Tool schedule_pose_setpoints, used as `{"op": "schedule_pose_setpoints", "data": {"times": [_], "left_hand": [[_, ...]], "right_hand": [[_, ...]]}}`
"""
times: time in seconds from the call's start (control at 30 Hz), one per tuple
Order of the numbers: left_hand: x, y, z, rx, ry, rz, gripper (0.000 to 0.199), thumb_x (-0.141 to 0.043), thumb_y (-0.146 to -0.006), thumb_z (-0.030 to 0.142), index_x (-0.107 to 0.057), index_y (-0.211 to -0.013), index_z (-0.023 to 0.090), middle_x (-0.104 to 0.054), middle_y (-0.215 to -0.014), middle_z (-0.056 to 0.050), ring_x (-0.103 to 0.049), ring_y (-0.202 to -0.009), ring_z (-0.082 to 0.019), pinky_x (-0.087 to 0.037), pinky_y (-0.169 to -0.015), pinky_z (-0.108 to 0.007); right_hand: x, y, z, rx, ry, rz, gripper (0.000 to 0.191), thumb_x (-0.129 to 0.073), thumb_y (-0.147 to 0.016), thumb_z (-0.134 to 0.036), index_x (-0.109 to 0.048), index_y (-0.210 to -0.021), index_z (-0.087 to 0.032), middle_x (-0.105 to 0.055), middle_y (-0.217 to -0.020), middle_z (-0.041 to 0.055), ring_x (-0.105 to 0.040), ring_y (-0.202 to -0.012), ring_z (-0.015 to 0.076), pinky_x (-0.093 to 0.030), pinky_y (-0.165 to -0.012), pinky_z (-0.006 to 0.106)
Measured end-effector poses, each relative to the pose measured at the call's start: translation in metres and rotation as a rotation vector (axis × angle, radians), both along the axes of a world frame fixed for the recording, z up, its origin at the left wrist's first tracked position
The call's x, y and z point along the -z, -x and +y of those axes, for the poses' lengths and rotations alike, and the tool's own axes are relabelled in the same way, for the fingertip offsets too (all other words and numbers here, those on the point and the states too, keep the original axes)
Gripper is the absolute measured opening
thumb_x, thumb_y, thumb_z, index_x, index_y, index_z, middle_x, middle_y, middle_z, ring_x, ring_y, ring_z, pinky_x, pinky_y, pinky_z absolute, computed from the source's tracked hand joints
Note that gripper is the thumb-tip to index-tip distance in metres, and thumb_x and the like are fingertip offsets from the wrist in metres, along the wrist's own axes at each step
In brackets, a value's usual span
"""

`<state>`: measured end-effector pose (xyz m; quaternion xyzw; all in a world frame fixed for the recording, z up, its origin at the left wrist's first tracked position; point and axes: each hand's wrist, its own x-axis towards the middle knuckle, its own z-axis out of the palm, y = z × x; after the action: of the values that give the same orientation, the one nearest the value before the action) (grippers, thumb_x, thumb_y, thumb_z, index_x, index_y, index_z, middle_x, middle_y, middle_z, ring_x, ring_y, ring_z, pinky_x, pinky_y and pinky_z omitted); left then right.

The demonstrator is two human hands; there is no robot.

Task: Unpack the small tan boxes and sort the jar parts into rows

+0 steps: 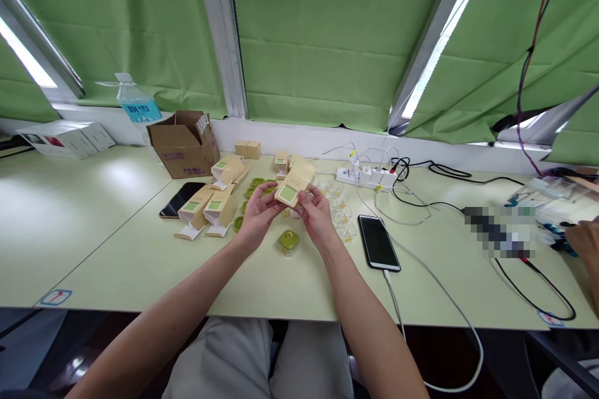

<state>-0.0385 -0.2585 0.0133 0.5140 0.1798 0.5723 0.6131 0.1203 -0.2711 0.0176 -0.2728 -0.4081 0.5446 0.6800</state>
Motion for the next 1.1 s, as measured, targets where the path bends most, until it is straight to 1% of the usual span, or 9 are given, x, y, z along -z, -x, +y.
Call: {"op": "schedule_pose_setpoints", "data": {"times": [0.17,0.3,0.5,0.57,0.67,0.77,0.9,1.0,1.1], "left_hand": [[-0.0022,0.0007,-0.0004,-0.011,-0.008,-0.008,0.064,-0.093,-0.083,0.043,-0.053,-0.130,0.025,-0.076,-0.134,-0.012,-0.075,-0.110,-0.022,-0.056,-0.098,-0.036],[-0.0017,-0.0010,0.0015,-0.024,-0.006,0.006,0.065,-0.093,-0.081,0.041,-0.052,-0.129,0.024,-0.078,-0.126,-0.011,-0.076,-0.105,-0.021,-0.057,-0.093,-0.034],[-0.0005,-0.0015,0.0027,-0.038,0.004,0.027,0.067,-0.087,-0.075,0.022,-0.049,-0.130,0.025,-0.079,-0.118,-0.007,-0.076,-0.095,-0.020,-0.056,-0.082,-0.031],[0.0005,-0.0018,0.0039,-0.034,0.004,0.013,0.068,-0.083,-0.070,0.014,-0.050,-0.129,0.025,-0.079,-0.118,-0.007,-0.077,-0.099,-0.020,-0.057,-0.086,-0.032],[0.0011,-0.0014,0.0048,-0.008,-0.023,-0.022,0.069,-0.081,-0.065,0.009,-0.051,-0.125,0.025,-0.079,-0.119,-0.006,-0.076,-0.111,-0.023,-0.058,-0.102,-0.039],[-0.0002,0.0002,0.0024,0.031,-0.039,-0.023,0.066,-0.085,-0.070,0.015,-0.052,-0.126,0.025,-0.079,-0.121,-0.007,-0.076,-0.113,-0.023,-0.057,-0.107,-0.042],[-0.0024,0.0005,-0.0013,-0.001,-0.028,0.010,0.059,-0.088,-0.086,0.038,-0.053,-0.131,0.025,-0.079,-0.118,-0.008,-0.076,-0.108,-0.022,-0.059,-0.095,-0.036],[-0.0016,-0.0013,-0.0002,-0.039,-0.034,0.034,0.063,-0.092,-0.084,0.045,-0.052,-0.129,0.025,-0.079,-0.111,-0.007,-0.076,-0.104,-0.022,-0.058,-0.090,-0.035],[0.0005,-0.0024,0.0023,-0.032,-0.057,0.036,0.070,-0.094,-0.082,0.047,-0.049,-0.131,0.026,-0.079,-0.111,-0.007,-0.076,-0.100,-0.022,-0.058,-0.089,-0.035]], "right_hand": [[0.0004,-0.0001,-0.0005,-0.002,-0.005,-0.005,0.060,-0.102,-0.072,-0.050,-0.072,-0.119,-0.027,-0.086,-0.113,0.0044,-0.083,-0.101,0.0246,-0.070,-0.087,0.037],[-0.0008,0.0009,-0.0016,0.002,0.003,-0.019,0.063,-0.103,-0.069,-0.050,-0.072,-0.118,-0.027,-0.086,-0.113,0.0049,-0.083,-0.102,0.0258,-0.070,-0.086,0.037],[0.0001,0.0059,-0.0024,0.031,-0.014,-0.051,0.064,-0.103,-0.070,-0.050,-0.071,-0.119,-0.027,-0.086,-0.112,0.0042,-0.083,-0.101,0.0252,-0.070,-0.084,0.035],[0.0010,0.0070,-0.0020,0.041,-0.013,-0.055,0.063,-0.103,-0.070,-0.052,-0.070,-0.118,-0.027,-0.086,-0.112,0.0042,-0.084,-0.100,0.0254,-0.071,-0.084,0.036],[0.0020,0.0068,-0.0012,0.058,-0.002,-0.039,0.061,-0.100,-0.073,-0.058,-0.071,-0.116,-0.026,-0.086,-0.110,0.0047,-0.084,-0.097,0.0246,-0.071,-0.083,0.036],[0.0019,0.0056,-0.0009,0.069,0.006,-0.028,0.060,-0.099,-0.073,-0.059,-0.070,-0.114,-0.026,-0.086,-0.108,0.0044,-0.084,-0.093,0.0234,-0.071,-0.082,0.035],[0.0007,0.0049,-0.0019,0.065,0.012,-0.028,0.060,-0.101,-0.073,-0.056,-0.070,-0.114,-0.026,-0.086,-0.109,0.0038,-0.084,-0.094,0.0233,-0.072,-0.083,0.036],[0.0002,0.0047,-0.0024,0.057,0.015,-0.036,0.060,-0.101,-0.073,-0.055,-0.070,-0.115,-0.026,-0.086,-0.108,0.0035,-0.084,-0.094,0.0233,-0.072,-0.084,0.036],[0.0006,0.0046,-0.0020,0.068,0.021,-0.030,0.062,-0.102,-0.071,-0.055,-0.070,-0.116,-0.026,-0.086,-0.104,0.0028,-0.084,-0.089,0.0230,-0.072,-0.079,0.035]]}}
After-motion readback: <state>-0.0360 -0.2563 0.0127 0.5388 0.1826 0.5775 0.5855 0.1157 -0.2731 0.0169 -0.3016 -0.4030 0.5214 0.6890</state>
